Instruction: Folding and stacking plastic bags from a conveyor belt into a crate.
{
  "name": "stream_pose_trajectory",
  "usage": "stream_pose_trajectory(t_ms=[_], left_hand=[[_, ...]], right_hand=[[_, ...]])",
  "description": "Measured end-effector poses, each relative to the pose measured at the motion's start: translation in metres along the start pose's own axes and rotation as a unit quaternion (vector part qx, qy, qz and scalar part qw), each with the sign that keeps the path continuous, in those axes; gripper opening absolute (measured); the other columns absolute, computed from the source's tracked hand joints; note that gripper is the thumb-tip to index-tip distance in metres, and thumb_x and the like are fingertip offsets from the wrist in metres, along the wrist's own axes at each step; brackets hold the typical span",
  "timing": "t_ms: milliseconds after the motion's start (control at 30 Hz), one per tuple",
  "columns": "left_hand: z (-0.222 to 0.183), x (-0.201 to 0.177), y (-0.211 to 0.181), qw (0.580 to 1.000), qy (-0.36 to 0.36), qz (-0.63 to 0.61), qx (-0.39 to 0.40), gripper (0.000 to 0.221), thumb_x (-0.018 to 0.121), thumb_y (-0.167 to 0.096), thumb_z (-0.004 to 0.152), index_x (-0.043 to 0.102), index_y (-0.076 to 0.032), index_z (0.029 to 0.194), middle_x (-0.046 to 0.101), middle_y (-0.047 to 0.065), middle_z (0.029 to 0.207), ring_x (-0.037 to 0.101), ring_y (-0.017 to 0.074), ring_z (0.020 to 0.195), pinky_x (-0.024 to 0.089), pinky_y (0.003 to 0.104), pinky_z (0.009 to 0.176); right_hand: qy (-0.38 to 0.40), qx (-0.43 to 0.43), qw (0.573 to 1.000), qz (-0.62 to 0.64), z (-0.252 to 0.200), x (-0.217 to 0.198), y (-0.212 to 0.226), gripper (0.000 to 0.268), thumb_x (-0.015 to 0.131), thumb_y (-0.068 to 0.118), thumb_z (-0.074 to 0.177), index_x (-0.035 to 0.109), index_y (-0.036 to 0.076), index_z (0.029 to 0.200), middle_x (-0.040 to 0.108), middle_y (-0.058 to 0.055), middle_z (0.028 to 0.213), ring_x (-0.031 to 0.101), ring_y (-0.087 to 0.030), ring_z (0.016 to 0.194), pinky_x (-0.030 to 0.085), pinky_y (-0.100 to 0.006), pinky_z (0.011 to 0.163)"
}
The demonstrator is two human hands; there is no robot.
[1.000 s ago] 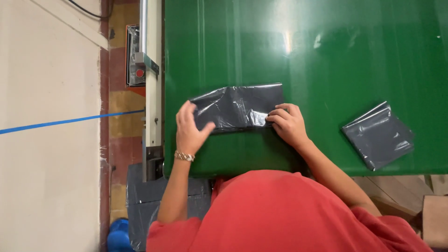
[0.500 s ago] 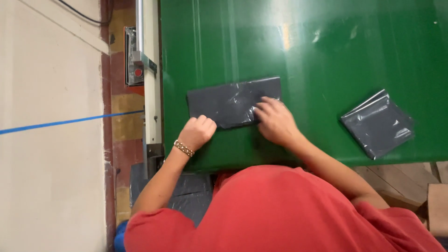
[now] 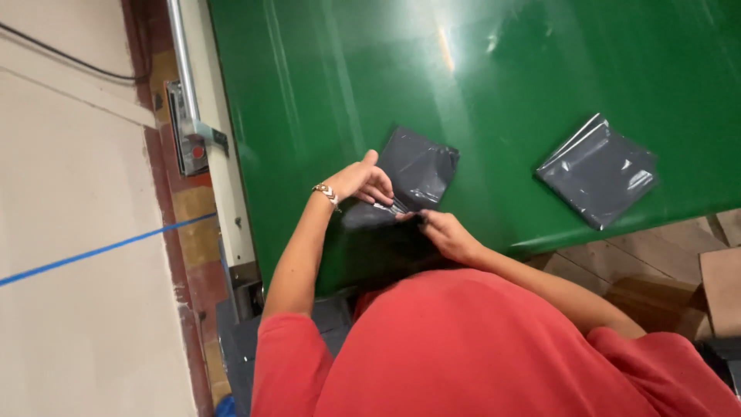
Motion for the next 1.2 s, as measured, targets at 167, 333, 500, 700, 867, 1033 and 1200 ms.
stream_pose_trajectory(t_ms=[167,333,500,700,867,1033,1200], left_hand=[[0.078,-0.086,0.111,0.979,-0.205,0.009,0.018,0.067,0.042,-0.068,0.1,0.071,-0.01,0.115,0.073,0.013,0.089,0.074,0.0255,0.084,0.064,0.035,0.063],[0.013,-0.032,0.008,0.828,-0.367,0.391,0.164,0.044,0.059,-0.061,0.095,0.063,-0.019,0.083,0.066,0.006,0.071,0.07,0.0289,0.078,0.056,0.04,0.064],[0.002,-0.008,-0.016,0.66,-0.526,0.515,0.153,0.03,0.065,-0.045,0.093,0.055,-0.017,0.092,0.059,0.006,0.079,0.068,0.0281,0.072,0.056,0.043,0.059],[-0.01,0.031,-0.048,0.594,-0.476,0.594,0.261,0.019,0.059,-0.031,0.098,0.051,-0.014,0.094,0.048,0.002,0.088,0.058,0.0254,0.086,0.054,0.039,0.058],[-0.03,0.105,-0.08,0.492,-0.433,0.596,0.464,0.024,0.052,-0.034,0.103,0.053,-0.011,0.101,0.055,0.006,0.095,0.06,0.0229,0.079,0.053,0.031,0.06],[0.007,0.179,-0.132,0.567,-0.364,0.469,0.571,0.028,0.056,-0.042,0.1,0.052,-0.014,0.102,0.062,0.001,0.096,0.065,0.0205,0.074,0.054,0.03,0.06],[0.074,0.249,-0.161,0.658,-0.268,0.366,0.601,0.028,0.053,-0.043,0.099,0.057,-0.015,0.097,0.057,0.0,0.079,0.064,0.0208,0.065,0.055,0.03,0.057]], right_hand=[[-0.172,0.181,0.943,0.219,0.01,-0.022,-0.123,0.015,0.053,0.022,0.103,0.064,0.012,0.102,0.056,0.002,0.076,0.06,-0.014,0.069,0.055,-0.032,0.066],[-0.186,0.312,0.833,0.418,0.02,-0.021,-0.144,0.019,0.053,0.026,0.102,0.056,0.016,0.117,0.063,-0.001,0.087,0.074,-0.019,0.076,0.064,-0.041,0.071],[-0.196,0.311,0.828,0.424,0.02,-0.018,-0.158,0.023,0.057,0.025,0.099,0.058,0.015,0.12,0.065,-0.003,0.089,0.072,-0.017,0.072,0.063,-0.034,0.06],[-0.214,0.206,0.903,0.31,-0.014,-0.034,-0.106,0.056,0.067,0.021,0.095,0.045,-0.002,0.14,0.063,-0.017,0.12,0.069,-0.027,0.104,0.06,-0.041,0.088],[-0.285,0.084,0.922,0.247,-0.068,-0.086,-0.086,0.081,0.071,0.004,0.089,0.021,-0.001,0.153,0.045,-0.026,0.132,0.057,-0.034,0.121,0.053,-0.043,0.098],[-0.383,0.075,0.904,0.172,-0.133,-0.16,-0.095,0.076,0.082,0.01,0.082,0.038,0.002,0.142,0.051,-0.022,0.135,0.053,-0.031,0.125,0.049,-0.045,0.103],[-0.549,0.17,0.807,0.139,-0.223,-0.226,-0.076,0.047,0.084,0.015,0.083,0.058,0.001,0.119,0.066,-0.017,0.106,0.064,-0.028,0.096,0.056,-0.043,0.083]])
Point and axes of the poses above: each hand's wrist, its own z-axis towards the middle knuckle, its own x-axis out of the palm, y = z × x, the point moved 7 cm from there along z, towards the middle knuckle
